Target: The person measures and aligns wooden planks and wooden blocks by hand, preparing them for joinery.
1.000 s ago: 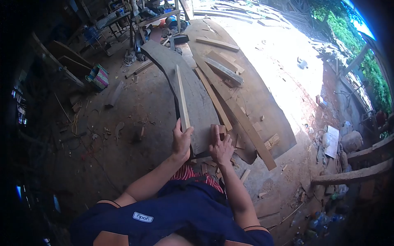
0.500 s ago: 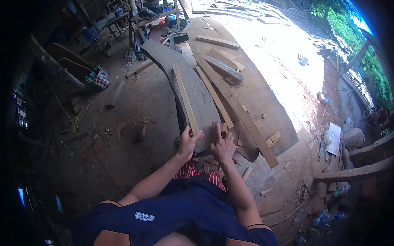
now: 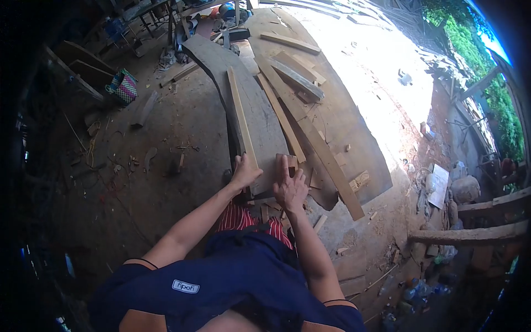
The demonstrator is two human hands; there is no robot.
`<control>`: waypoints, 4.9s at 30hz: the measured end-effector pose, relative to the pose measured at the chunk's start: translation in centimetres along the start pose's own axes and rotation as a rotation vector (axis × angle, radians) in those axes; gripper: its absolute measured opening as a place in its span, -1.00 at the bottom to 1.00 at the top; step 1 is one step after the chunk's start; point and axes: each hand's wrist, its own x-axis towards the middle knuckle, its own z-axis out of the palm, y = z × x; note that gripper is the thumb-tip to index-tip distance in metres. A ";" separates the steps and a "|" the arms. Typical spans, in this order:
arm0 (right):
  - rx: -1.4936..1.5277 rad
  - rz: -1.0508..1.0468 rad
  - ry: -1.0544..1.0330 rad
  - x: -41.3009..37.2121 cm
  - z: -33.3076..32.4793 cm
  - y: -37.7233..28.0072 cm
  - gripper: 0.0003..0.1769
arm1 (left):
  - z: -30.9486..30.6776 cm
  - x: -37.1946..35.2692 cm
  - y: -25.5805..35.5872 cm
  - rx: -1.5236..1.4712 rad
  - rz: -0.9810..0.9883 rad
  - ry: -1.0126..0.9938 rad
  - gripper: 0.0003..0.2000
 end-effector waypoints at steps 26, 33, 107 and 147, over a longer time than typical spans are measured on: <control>0.008 -0.038 0.001 2.3 0.2 -0.8 0.06 | 2.9 4.4 1.9 0.344 0.148 0.178 -0.09; -0.008 -0.050 0.007 2.3 0.4 -0.6 0.11 | 2.0 6.7 0.4 -0.246 -0.005 0.203 -0.14; -0.109 -0.254 -0.035 28.1 2.1 -15.5 -0.31 | -5.8 23.9 0.6 -0.381 0.320 0.318 -0.19; -0.041 -0.336 -0.068 26.3 1.7 -12.1 -0.07 | -3.7 20.0 2.6 -0.333 0.250 0.306 -0.26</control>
